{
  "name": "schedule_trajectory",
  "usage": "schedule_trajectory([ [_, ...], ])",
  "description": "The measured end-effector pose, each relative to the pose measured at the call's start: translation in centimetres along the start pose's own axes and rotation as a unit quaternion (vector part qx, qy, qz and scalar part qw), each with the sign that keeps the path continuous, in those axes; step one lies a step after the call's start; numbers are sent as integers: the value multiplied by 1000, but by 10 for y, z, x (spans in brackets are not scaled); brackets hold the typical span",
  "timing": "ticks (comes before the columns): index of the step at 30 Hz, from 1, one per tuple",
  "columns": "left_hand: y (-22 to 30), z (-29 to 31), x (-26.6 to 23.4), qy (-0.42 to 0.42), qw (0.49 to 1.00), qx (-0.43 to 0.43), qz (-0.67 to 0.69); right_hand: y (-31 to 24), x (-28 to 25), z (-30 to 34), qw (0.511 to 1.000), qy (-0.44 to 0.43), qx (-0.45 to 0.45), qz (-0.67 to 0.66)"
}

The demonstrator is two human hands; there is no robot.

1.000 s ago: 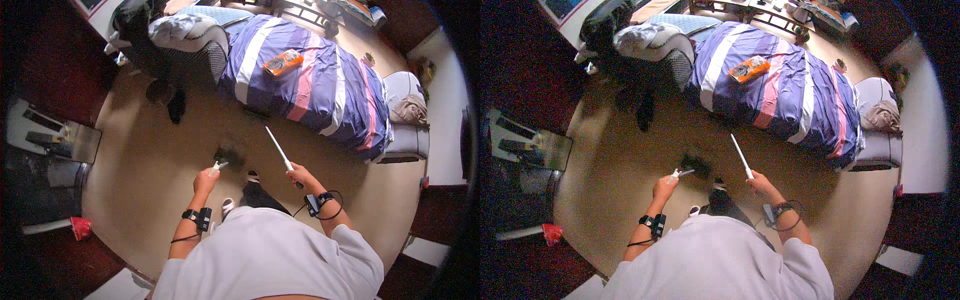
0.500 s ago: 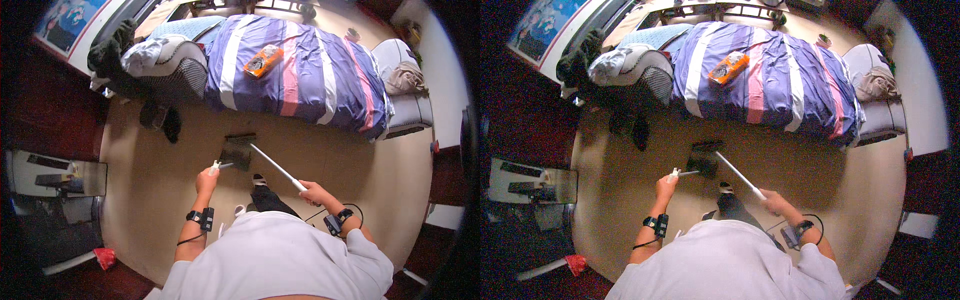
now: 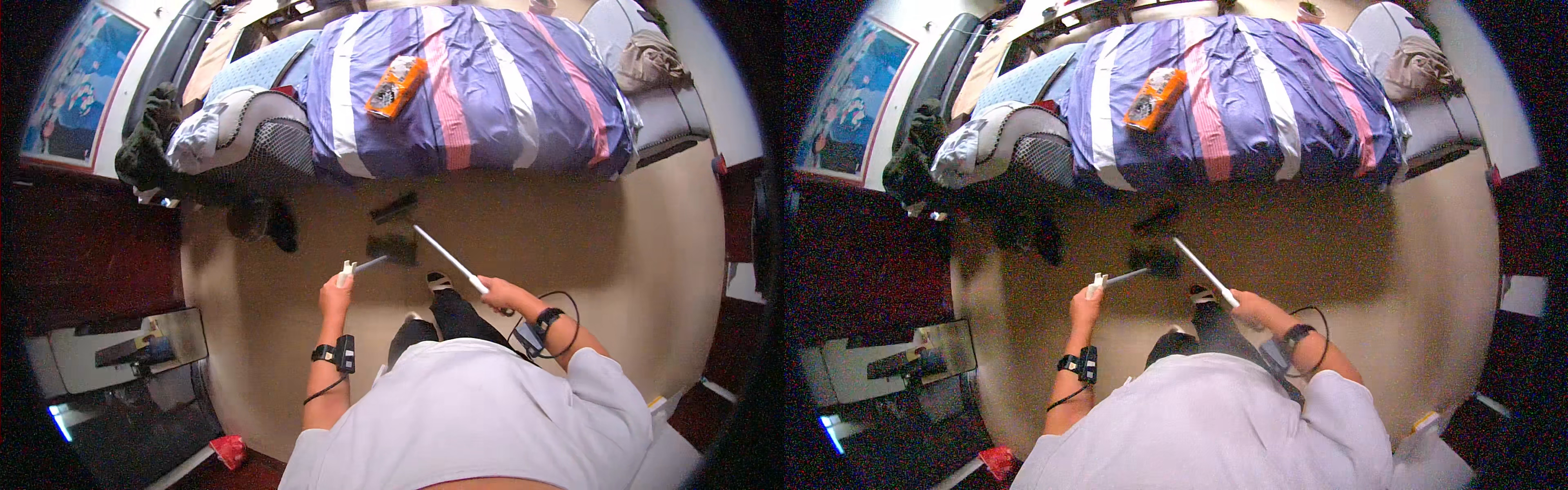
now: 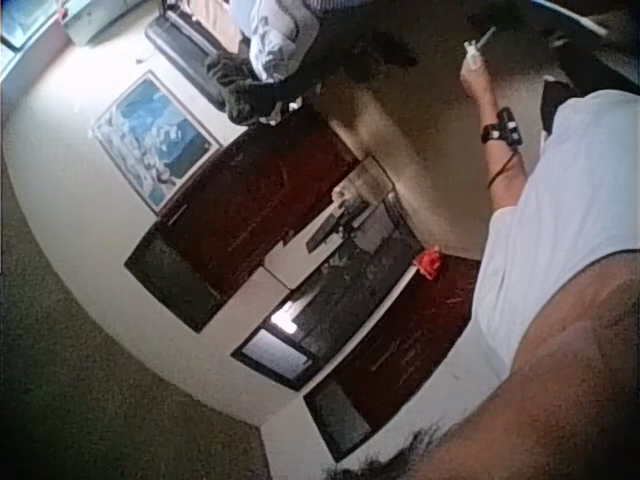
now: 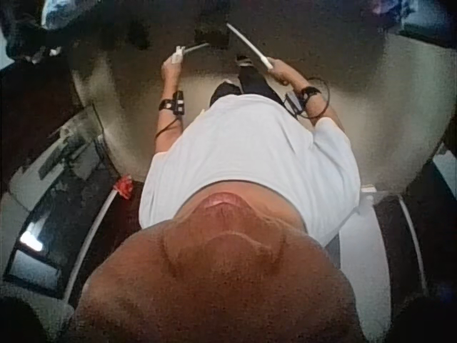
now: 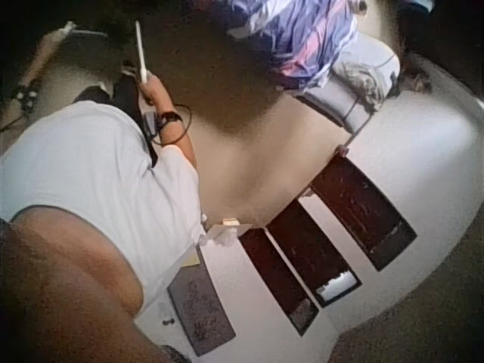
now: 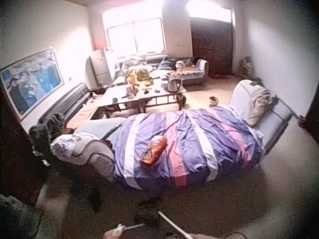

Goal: Sweeping the floor of a bedroom using a broom and dustpan.

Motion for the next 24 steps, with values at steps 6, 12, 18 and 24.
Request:
schedule_trajectory([
  [6,-12,-1,-10,30,1000,-1,-6,54,-1,31,990,10,85,-109],
  [12,-4,22,-23,55,998,-21,5,73,42,47,946,67,110,-297],
  [18,-8,41,-48,54,997,-20,45,103,122,39,920,230,96,-302],
  [24,23,51,-54,37,996,-8,78,119,130,18,856,356,129,-352],
])
Point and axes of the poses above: each hand's wrist, its own z-axis away from the middle knuckle, its own x-axis out of the palm, y = z × x, the point moved 1 cm from there along -z, towards the middle knuckle, and after that the axes turned 12 degrees about z, right-handed, at the moved point
